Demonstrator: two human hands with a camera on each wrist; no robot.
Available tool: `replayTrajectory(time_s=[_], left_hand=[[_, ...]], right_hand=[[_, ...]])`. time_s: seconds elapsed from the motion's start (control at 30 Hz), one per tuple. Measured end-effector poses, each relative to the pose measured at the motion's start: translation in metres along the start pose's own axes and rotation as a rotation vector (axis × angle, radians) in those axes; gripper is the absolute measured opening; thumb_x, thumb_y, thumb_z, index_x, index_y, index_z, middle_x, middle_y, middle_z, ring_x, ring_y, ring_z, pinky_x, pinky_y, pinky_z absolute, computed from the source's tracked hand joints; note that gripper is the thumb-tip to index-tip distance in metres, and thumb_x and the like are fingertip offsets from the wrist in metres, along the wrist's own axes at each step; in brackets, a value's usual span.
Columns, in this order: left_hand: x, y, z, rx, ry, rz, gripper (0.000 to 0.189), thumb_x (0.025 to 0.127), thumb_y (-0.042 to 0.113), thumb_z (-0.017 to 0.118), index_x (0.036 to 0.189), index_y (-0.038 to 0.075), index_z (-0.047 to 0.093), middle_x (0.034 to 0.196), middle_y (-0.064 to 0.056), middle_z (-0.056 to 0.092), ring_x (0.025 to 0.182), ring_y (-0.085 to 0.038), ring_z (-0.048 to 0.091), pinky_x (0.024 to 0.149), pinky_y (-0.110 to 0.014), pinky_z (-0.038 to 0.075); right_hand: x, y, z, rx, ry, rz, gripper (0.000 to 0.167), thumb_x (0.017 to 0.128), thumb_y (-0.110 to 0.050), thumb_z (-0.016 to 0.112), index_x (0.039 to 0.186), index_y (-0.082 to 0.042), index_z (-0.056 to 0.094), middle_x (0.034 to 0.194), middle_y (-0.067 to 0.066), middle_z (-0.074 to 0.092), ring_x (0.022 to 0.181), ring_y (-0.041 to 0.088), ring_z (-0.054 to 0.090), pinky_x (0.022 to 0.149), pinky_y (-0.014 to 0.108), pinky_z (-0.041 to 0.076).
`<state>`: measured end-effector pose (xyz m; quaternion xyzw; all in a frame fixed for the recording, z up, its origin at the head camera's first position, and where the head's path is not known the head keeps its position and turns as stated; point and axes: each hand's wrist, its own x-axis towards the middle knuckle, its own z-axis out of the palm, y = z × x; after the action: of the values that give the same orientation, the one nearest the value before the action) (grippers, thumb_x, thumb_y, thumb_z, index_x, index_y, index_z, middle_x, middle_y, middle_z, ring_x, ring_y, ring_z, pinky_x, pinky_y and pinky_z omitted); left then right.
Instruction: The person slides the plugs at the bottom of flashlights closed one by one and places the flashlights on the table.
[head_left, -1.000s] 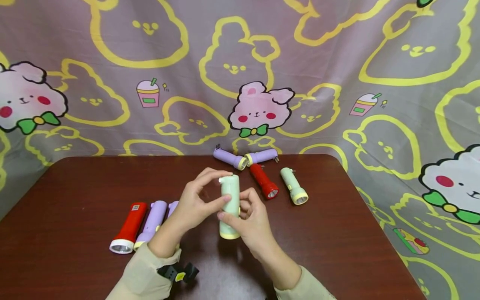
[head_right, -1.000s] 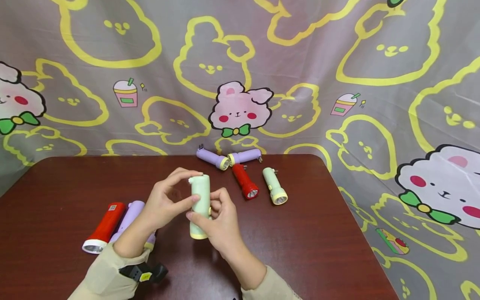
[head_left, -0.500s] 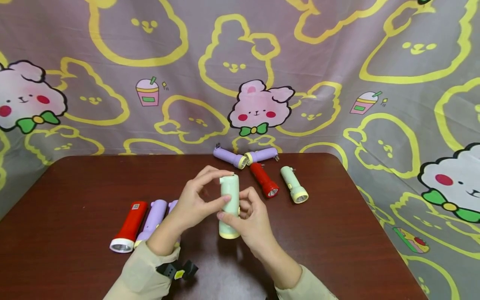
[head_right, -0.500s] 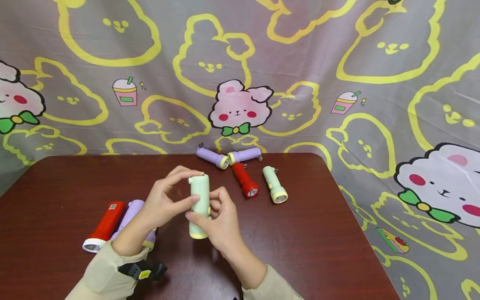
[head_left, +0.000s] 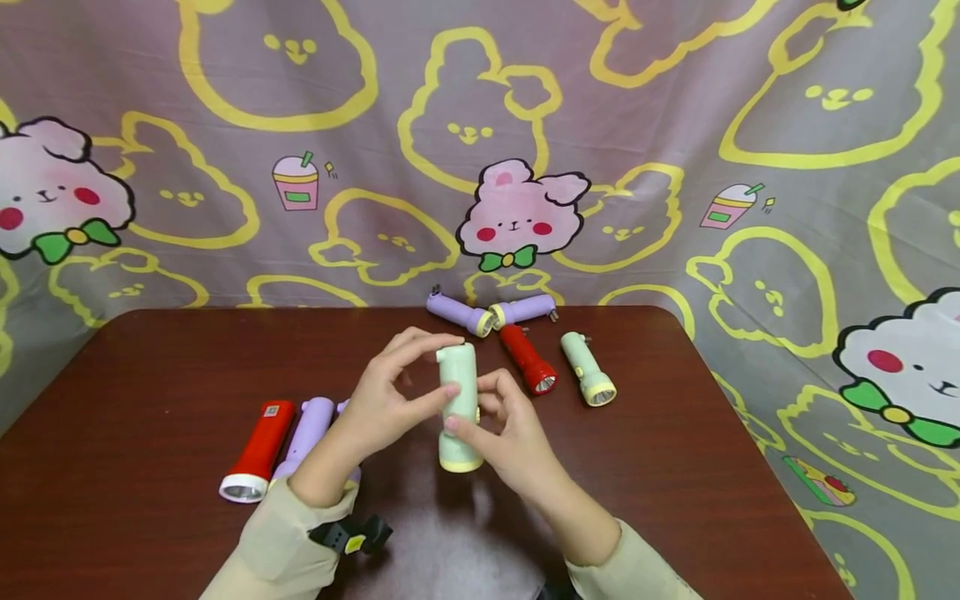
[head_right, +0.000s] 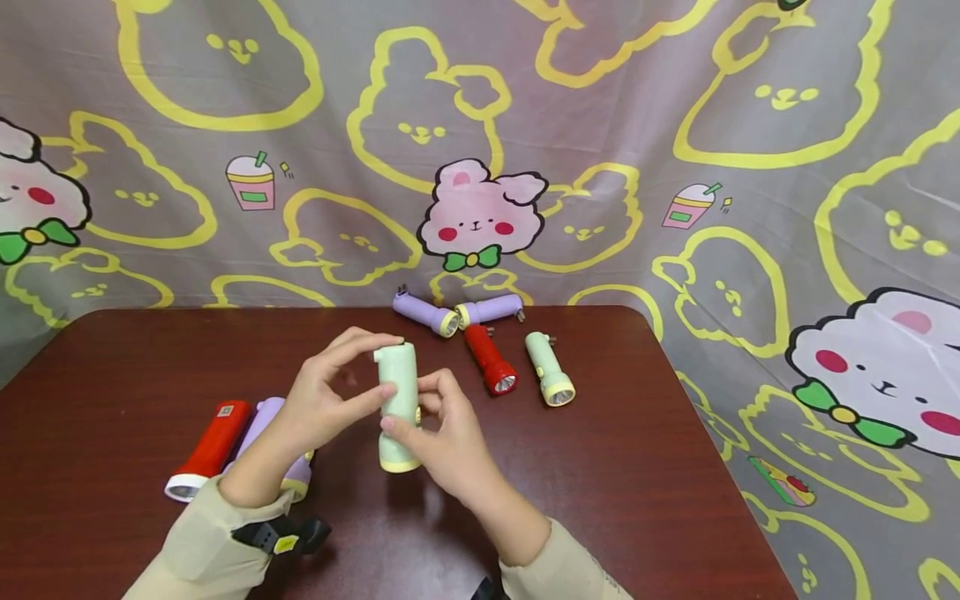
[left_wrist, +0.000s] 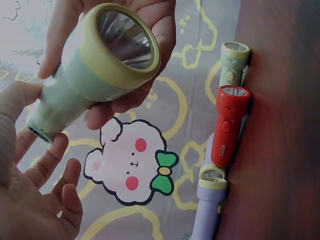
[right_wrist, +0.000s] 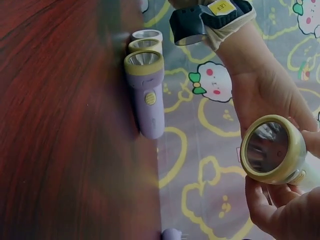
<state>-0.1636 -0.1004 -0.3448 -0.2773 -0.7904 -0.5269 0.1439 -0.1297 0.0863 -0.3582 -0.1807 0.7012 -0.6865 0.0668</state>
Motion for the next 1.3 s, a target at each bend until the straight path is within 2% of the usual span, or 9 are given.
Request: replayTrajectory(time_s=[0.17, 0.3, 0.47, 0.63, 0.83, 1.03, 1.3], left_hand=[[-0.001, -0.001, 0.000, 0.022, 0.002, 0.006, 0.048, 0.082, 0.011, 0.080, 0.127, 0.021, 0.066, 0.108, 0.004, 0.062, 0.097, -0.010, 0.051, 0.063, -0.032, 0.043], [-0.002, -0.003, -0.001, 0.042, 0.000, 0.018, 0.047, 0.082, 0.013, 0.081, 0.126, 0.021, 0.067, 0.109, 0.005, 0.063, 0.095, -0.010, 0.051, 0.062, -0.035, 0.044], [-0.004, -0.006, -0.005, 0.071, -0.004, 0.016, 0.047, 0.082, 0.013, 0.081, 0.125, 0.021, 0.067, 0.110, 0.006, 0.064, 0.096, -0.010, 0.050, 0.063, -0.032, 0.044], [-0.007, -0.008, -0.012, 0.092, -0.018, -0.001, 0.045, 0.083, 0.013, 0.080, 0.126, 0.020, 0.067, 0.110, 0.006, 0.064, 0.096, -0.010, 0.049, 0.064, -0.033, 0.044], [-0.010, -0.008, -0.019, 0.127, -0.030, -0.033, 0.045, 0.084, 0.016, 0.080, 0.126, 0.024, 0.067, 0.113, 0.008, 0.064, 0.097, -0.010, 0.049, 0.065, -0.033, 0.045], [-0.014, -0.009, -0.028, 0.177, -0.048, -0.010, 0.046, 0.086, 0.017, 0.078, 0.129, 0.025, 0.065, 0.120, 0.008, 0.064, 0.107, -0.012, 0.053, 0.076, -0.026, 0.043], [-0.029, -0.012, -0.042, 0.282, -0.093, -0.050, 0.046, 0.087, 0.021, 0.077, 0.131, 0.025, 0.063, 0.126, 0.010, 0.062, 0.119, -0.009, 0.052, 0.093, -0.036, 0.048]], right_hand=[[0.000, 0.001, -0.002, 0.004, -0.023, -0.014, 0.037, 0.091, -0.006, 0.070, 0.115, 0.005, 0.045, 0.116, 0.031, 0.067, 0.093, 0.010, 0.065, 0.075, 0.028, 0.057], [0.001, 0.003, -0.003, -0.012, -0.026, -0.018, 0.037, 0.089, -0.006, 0.071, 0.115, 0.005, 0.047, 0.115, 0.030, 0.068, 0.092, 0.015, 0.066, 0.076, 0.029, 0.056], [0.004, 0.004, 0.000, -0.022, -0.021, 0.000, 0.036, 0.087, -0.004, 0.072, 0.115, 0.004, 0.049, 0.113, 0.029, 0.069, 0.087, 0.015, 0.067, 0.078, 0.027, 0.055], [0.007, 0.005, 0.005, -0.012, -0.009, 0.036, 0.037, 0.086, -0.004, 0.073, 0.115, 0.004, 0.052, 0.110, 0.028, 0.068, 0.083, 0.012, 0.066, 0.077, 0.026, 0.054], [0.010, 0.010, 0.008, -0.006, -0.012, 0.051, 0.037, 0.085, -0.002, 0.073, 0.115, 0.006, 0.053, 0.106, 0.029, 0.068, 0.078, 0.009, 0.066, 0.074, 0.024, 0.054], [0.011, 0.014, 0.010, 0.010, -0.022, 0.060, 0.038, 0.085, -0.003, 0.073, 0.114, 0.008, 0.053, 0.103, 0.029, 0.068, 0.078, 0.010, 0.065, 0.073, 0.023, 0.053], [0.013, 0.017, 0.012, 0.043, -0.017, 0.111, 0.039, 0.084, -0.002, 0.073, 0.115, 0.008, 0.051, 0.101, 0.023, 0.068, 0.078, 0.011, 0.064, 0.074, 0.024, 0.053]])
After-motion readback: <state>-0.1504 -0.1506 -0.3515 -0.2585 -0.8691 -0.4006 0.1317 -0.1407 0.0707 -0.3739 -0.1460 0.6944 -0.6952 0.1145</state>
